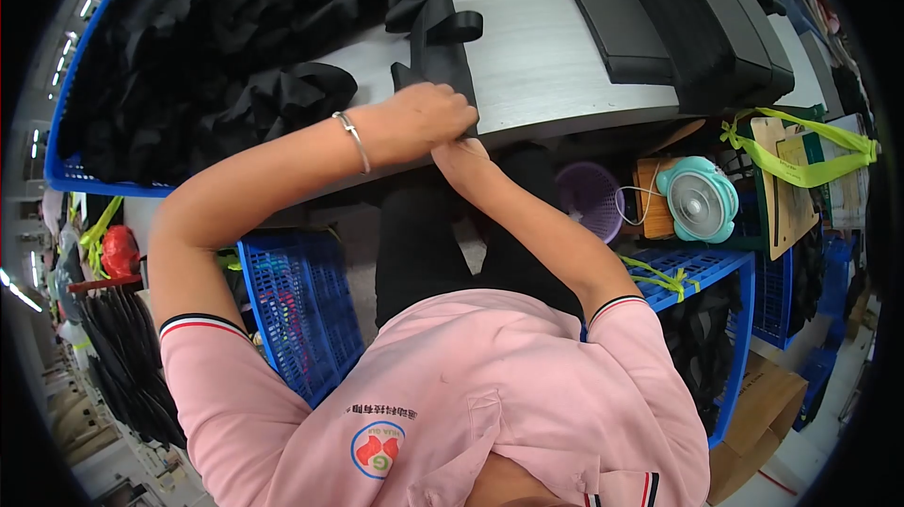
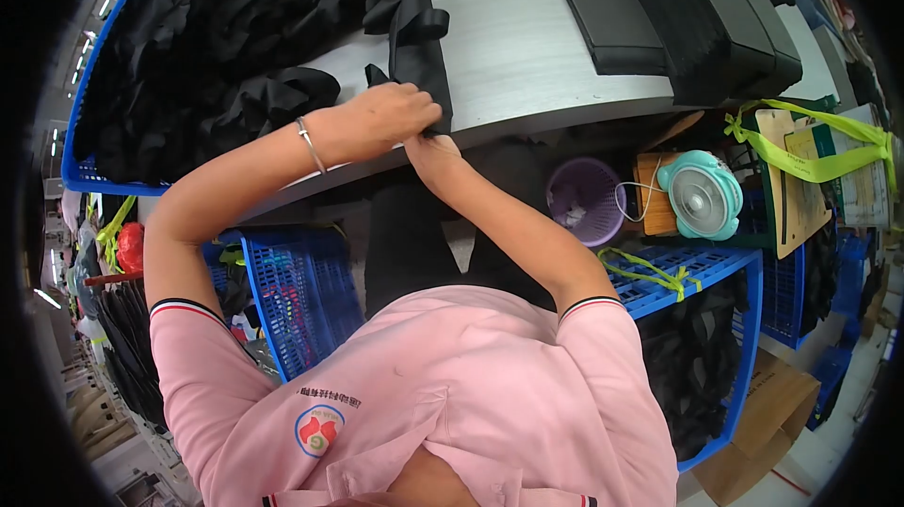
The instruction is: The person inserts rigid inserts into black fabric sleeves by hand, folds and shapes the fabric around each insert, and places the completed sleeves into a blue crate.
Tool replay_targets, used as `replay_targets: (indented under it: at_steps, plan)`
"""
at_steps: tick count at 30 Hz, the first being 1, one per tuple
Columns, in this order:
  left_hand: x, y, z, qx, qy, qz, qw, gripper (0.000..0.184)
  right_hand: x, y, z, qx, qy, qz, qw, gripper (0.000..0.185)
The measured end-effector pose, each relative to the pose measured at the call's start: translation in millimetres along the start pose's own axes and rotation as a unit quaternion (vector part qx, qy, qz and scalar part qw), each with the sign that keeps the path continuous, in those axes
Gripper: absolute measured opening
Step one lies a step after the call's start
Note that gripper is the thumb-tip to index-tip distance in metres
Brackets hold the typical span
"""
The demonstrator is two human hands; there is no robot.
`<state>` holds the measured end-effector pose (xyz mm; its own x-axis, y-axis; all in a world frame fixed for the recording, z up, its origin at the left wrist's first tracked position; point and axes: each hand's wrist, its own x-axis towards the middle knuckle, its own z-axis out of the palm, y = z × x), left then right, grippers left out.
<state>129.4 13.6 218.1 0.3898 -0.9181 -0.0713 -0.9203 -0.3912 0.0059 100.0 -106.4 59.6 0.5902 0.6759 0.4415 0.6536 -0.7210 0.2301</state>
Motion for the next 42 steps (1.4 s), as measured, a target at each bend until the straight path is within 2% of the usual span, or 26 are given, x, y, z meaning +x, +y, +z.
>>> replay_targets:
  at_steps: [2, 4, 7, 8, 10, 11, 13, 15, 16, 17, 18, 19, 20, 22, 24, 25, 28, 31, 32, 34, 35, 36, 38, 39, 40, 42]
  plan:
    - [-11.3, -13.2, 2.2, 0.053, -0.051, -0.035, 0.997, 0.008, -2.1, 1.5, -3.4, -0.038, -0.024, -0.01, 0.999, 0.027]
    - [-25.3, -24.8, 4.3, 0.056, -0.024, -0.027, 0.998, 0.006, 3.8, 4.0, -25.8, -0.106, -0.102, -0.019, 0.989, 0.027]
    - [-22.2, -28.5, -0.2, 0.055, 0.026, 0.019, 0.998, 0.007, 5.9, 0.3, -13.0, -0.061, -0.092, 0.041, 0.993, 0.026]
    - [-17.8, -27.7, -2.0, 0.054, 0.045, 0.04, 0.997, 0.008, 6.7, -1.2, -10.4, -0.029, -0.095, 0.082, 0.992, 0.026]
    - [-5.4, -21.1, 1.3, 0.027, 0.084, 0.02, 0.996, 0.01, 6.7, -2.4, -5.3, 0.032, -0.103, 0.163, 0.981, 0.026]
    - [3.5, -17.0, 2.7, 0.013, 0.104, 0.01, 0.994, 0.011, 7.8, 0.6, -3.4, 0.128, -0.044, 0.191, 0.972, 0.027]
    - [25.0, -10.7, -3.1, -0.01, 0.185, -0.023, 0.982, 0.012, 11.5, 8.9, 0.2, 0.312, 0.079, 0.239, 0.916, 0.028]
    - [48.9, -11.0, -2.4, -0.016, 0.281, -0.048, 0.958, 0.013, 6.2, 7.8, 0.1, 0.193, 0.069, 0.208, 0.957, 0.028]
    - [55.7, -8.5, 4.5, -0.034, 0.287, -0.05, 0.956, 0.013, 3.5, 6.6, 0.7, 0.132, 0.064, 0.191, 0.971, 0.028]
    - [61.3, -3.9, 14.6, -0.053, 0.293, -0.051, 0.953, 0.013, -1.1, 5.4, 6.9, 0.214, 0.026, 0.225, 0.95, 0.032]
    - [65.9, 3.2, 21.9, -0.073, 0.298, -0.052, 0.95, 0.013, -5.5, 3.5, 0.9, 0.336, 0.03, 0.31, 0.889, 0.035]
    - [68.3, 12.9, 30.2, -0.133, 0.29, -0.025, 0.948, 0.015, -11.7, 1.4, -1.7, 0.351, 0.057, 0.325, 0.876, 0.036]
    - [63.4, 21.9, 20.7, -0.196, 0.232, 0.008, 0.953, 0.013, -18.8, 1.6, -9.8, 0.348, 0.054, 0.322, 0.879, 0.036]
    - [58.1, 24.9, 11.1, -0.236, 0.212, -0.02, 0.948, 0.016, -32.9, 1.6, -27.1, 0.342, 0.048, 0.317, 0.883, 0.038]
    - [63.2, -1.0, 24.0, -0.252, 0.268, -0.055, 0.928, 0.023, -50.5, -2.9, -42.6, 0.187, -0.022, 0.219, 0.957, 0.039]
    - [64.3, -15.2, 31.3, -0.293, 0.218, -0.08, 0.927, 0.03, -53.6, -4.5, -48.0, 0.24, -0.137, 0.225, 0.934, 0.037]
    - [68.9, -43.5, 96.7, -0.237, 0.211, -0.057, 0.946, 0.034, -64.1, -14.4, -60.0, 0.17, -0.082, 0.187, 0.964, 0.035]
    - [76.7, -36.2, 103.1, -0.213, 0.295, -0.099, 0.926, 0.034, -66.5, -11.5, -60.2, 0.18, -0.064, 0.187, 0.964, 0.028]
    - [77.1, -30.6, 102.8, -0.205, 0.346, -0.12, 0.908, 0.034, -67.4, -12.6, -59.0, 0.188, -0.049, 0.189, 0.963, 0.025]
    - [75.1, -13.5, 91.7, -0.181, 0.45, -0.163, 0.859, 0.036, -72.0, -13.1, -57.4, 0.2, -0.094, 0.187, 0.957, 0.022]
    - [71.8, 0.3, 82.1, -0.154, 0.525, -0.195, 0.814, 0.039, -74.0, -12.9, -56.3, 0.207, -0.115, 0.185, 0.954, 0.021]
    - [65.1, 14.0, 74.4, -0.111, 0.561, -0.253, 0.781, 0.043, -76.0, -13.7, -55.8, 0.212, -0.112, 0.191, 0.952, 0.019]
    - [48.5, 41.6, 72.1, -0.112, 0.556, -0.413, 0.712, 0.047, -80.3, -16.2, -54.6, 0.225, -0.106, 0.2, 0.948, 0.016]
    - [41.5, 47.7, 85.4, -0.172, 0.548, -0.449, 0.685, 0.048, -82.1, -19.2, -52.9, 0.218, -0.069, 0.203, 0.952, 0.017]
    - [35.0, 51.4, 96.9, -0.353, 0.548, -0.431, 0.624, 0.044, -84.9, -22.5, -53.6, 0.231, -0.045, 0.196, 0.952, 0.019]
    - [22.2, 59.3, 101.8, -0.672, 0.49, -0.347, 0.433, 0.038, -87.9, -25.8, -65.3, 0.253, 0.001, 0.182, 0.95, 0.024]
